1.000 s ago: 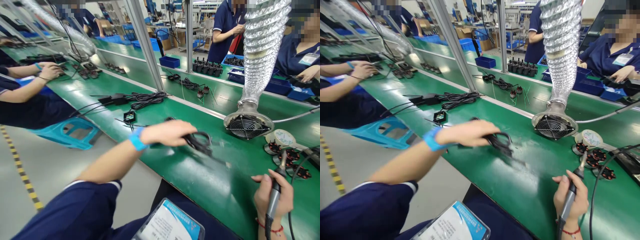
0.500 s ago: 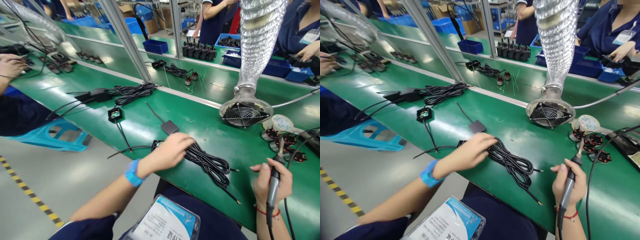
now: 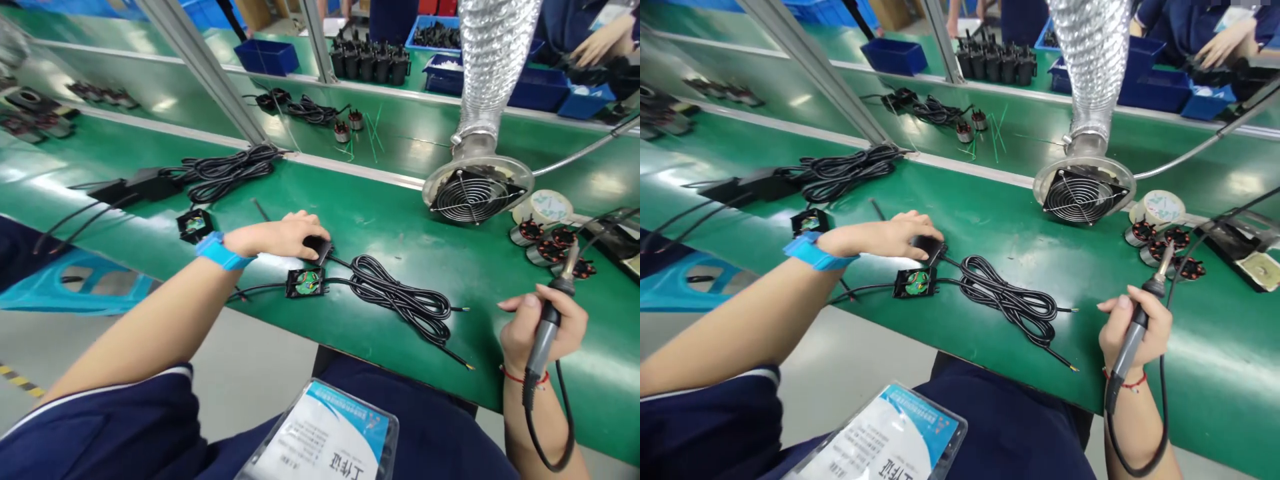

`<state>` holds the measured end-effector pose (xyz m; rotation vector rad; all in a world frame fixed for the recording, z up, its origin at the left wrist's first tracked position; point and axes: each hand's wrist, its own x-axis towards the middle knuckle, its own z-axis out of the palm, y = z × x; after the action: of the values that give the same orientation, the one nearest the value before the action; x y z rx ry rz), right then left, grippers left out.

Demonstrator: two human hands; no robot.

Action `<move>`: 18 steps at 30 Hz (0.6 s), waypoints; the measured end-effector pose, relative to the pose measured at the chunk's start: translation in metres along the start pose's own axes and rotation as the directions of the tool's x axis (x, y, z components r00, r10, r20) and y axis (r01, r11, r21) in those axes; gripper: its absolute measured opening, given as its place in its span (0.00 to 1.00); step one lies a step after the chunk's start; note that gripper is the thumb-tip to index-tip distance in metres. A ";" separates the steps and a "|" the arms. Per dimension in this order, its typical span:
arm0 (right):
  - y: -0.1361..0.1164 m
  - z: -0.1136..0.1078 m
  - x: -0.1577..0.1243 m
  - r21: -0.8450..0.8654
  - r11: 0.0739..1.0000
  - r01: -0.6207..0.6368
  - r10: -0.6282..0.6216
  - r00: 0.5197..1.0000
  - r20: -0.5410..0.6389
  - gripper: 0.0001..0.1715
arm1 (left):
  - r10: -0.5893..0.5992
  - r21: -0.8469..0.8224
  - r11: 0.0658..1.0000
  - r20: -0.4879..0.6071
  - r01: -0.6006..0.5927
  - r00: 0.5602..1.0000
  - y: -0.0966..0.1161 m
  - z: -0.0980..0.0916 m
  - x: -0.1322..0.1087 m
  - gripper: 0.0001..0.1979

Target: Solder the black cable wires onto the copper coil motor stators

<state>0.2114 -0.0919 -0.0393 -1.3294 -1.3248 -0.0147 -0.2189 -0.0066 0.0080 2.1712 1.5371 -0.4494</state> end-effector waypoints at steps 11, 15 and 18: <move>0.001 0.004 -0.002 0.125 0.987 0.101 -0.107 0.994 0.037 0.08 | 0.035 -0.180 0.984 0.126 -0.012 0.991 0.008 0.017 -0.047 0.24; 0.003 0.004 -0.002 0.125 0.988 0.093 -0.094 0.996 0.003 0.09 | 0.021 -0.064 0.998 -0.113 -0.028 0.993 0.019 0.014 -0.048 0.11; 0.002 0.003 0.000 0.078 0.996 0.051 -0.050 0.999 -0.005 0.07 | 0.013 0.133 0.990 -0.364 0.038 0.931 0.027 0.016 -0.056 0.12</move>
<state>0.2107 -0.0889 -0.0416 -1.2298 -1.3431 0.0002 -0.2122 -0.0677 0.0266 2.4590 1.7565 -0.1630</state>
